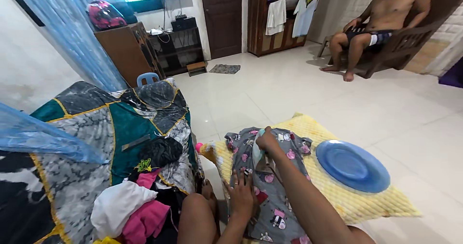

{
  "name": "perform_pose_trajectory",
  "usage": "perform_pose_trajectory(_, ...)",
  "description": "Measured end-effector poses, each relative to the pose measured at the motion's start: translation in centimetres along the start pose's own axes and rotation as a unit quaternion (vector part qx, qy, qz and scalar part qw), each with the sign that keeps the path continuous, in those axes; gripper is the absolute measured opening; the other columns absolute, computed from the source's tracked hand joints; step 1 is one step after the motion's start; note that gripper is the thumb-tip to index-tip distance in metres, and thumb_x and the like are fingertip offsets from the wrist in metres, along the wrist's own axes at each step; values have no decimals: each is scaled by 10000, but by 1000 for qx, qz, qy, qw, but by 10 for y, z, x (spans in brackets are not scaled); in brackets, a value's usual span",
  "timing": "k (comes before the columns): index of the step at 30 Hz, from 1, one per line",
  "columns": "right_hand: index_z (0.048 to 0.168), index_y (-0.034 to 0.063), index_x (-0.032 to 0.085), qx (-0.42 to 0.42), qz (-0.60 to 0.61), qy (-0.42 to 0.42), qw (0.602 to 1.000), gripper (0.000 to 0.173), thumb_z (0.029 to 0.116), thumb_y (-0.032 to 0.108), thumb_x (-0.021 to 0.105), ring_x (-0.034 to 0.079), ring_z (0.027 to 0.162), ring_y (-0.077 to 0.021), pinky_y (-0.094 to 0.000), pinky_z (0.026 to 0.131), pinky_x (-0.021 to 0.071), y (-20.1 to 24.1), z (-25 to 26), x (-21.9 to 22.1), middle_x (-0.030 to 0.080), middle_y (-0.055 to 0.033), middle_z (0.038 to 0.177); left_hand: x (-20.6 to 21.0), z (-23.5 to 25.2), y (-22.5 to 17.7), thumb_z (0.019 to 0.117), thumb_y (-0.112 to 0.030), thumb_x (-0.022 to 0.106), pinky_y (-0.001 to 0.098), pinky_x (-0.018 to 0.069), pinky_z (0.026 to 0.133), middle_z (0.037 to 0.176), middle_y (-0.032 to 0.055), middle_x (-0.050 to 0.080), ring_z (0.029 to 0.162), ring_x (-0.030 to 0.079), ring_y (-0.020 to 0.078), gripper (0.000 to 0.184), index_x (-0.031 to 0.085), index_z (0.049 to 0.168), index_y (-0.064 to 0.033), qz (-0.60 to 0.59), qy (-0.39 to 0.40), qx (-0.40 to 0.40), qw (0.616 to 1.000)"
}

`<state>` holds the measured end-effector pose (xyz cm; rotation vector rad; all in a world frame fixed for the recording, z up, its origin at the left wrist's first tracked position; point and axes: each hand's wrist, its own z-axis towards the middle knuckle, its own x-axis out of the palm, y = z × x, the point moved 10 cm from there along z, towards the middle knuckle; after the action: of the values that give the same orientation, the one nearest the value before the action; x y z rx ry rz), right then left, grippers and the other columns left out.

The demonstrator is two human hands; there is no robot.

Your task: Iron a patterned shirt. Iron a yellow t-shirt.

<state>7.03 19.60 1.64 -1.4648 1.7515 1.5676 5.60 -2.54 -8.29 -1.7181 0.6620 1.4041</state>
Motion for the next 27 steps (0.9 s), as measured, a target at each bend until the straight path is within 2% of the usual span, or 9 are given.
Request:
perform_pose_trajectory(3, 1609, 53, 170, -6, -32, 20, 999, 949, 863, 247, 725, 675, 1138, -426, -609, 940, 550, -10, -19, 2, 653, -280, 1244, -2, 0, -1, 1051, -379, 355, 816, 49, 1139, 1717, -17, 230, 1587, 134, 366, 542, 369, 1592, -394, -18, 15, 2, 1000)
perform_pose_trajectory(5, 1605, 75, 202, 2, -33, 19, 999, 911, 877, 248, 722, 679, 1129, -432, -616, 935, 554, -27, -46, 5, 659, -280, 1234, -2, -1, 0, 1052, -371, 368, 816, 45, 1139, 1716, -14, 233, 1587, 132, 367, 552, 349, 1604, -378, -32, 12, 2, 999)
perform_pose_trajectory(8, 1582, 95, 275, 21, -10, -3, 1000, 817, 905, 243, 708, 696, 1081, -430, -628, 914, 561, -58, -99, 5, 679, -267, 1189, -5, -1, -2, 1040, -335, 404, 808, 64, 1146, 1700, 2, 278, 1580, 171, 364, 607, 298, 1635, -284, -50, -13, -2, 999)
perform_pose_trajectory(11, 1598, 97, 266, 40, 0, -5, 999, 761, 967, 262, 658, 711, 1042, -427, -619, 903, 567, -88, -146, 7, 698, -260, 1149, -7, -1, -3, 1045, -339, 423, 798, 88, 1155, 1684, 15, 320, 1568, 224, 362, 638, 257, 1649, -218, -44, -35, -9, 998)
perform_pose_trajectory(14, 1579, 127, 298, 53, -3, 0, 999, 700, 986, 271, 640, 721, 1008, -416, -605, 876, 578, -107, -166, 8, 709, -239, 1110, -5, 2, -5, 1027, -369, 409, 796, 84, 1154, 1686, 7, 316, 1572, 208, 358, 641, 286, 1642, -237, -32, -36, -4, 999)
perform_pose_trajectory(16, 1575, 140, 302, 53, -3, 7, 999, 696, 982, 276, 642, 726, 996, -404, -601, 863, 583, -110, -163, 7, 714, -226, 1102, -3, 4, -7, 1032, -426, 371, 813, 98, 1136, 1687, 3, 312, 1567, 207, 381, 588, 366, 1608, -305, -12, -37, 4, 999)
perform_pose_trajectory(19, 1588, 142, 289, 57, 3, 8, 998, 738, 958, 268, 652, 716, 1023, -406, -608, 871, 578, -103, -142, -1, 702, -229, 1134, -1, 8, -8, 1044, -484, 343, 822, 92, 1131, 1704, 1, 266, 1573, 175, 395, 559, 383, 1590, -372, -9, -22, 9, 1000)
perform_pose_trajectory(24, 1605, 107, 237, 61, 21, -10, 998, 867, 877, 234, 690, 695, 1076, -421, -638, 879, 563, -89, -77, -25, 680, -246, 1188, -2, 5, -9, 1041, -501, 347, 825, 92, 1127, 1699, 30, 280, 1567, 188, 413, 567, 398, 1587, -355, 2, -36, 21, 999)
perform_pose_trajectory(27, 1601, 88, 223, 66, 19, -19, 997, 903, 848, 238, 697, 695, 1093, -403, -616, 889, 566, -77, -43, -37, 680, -234, 1201, -1, 6, -7, 1038, -489, 346, 819, 83, 1132, 1699, 18, 281, 1571, 182, 400, 576, 376, 1598, -360, 9, -30, 16, 999)
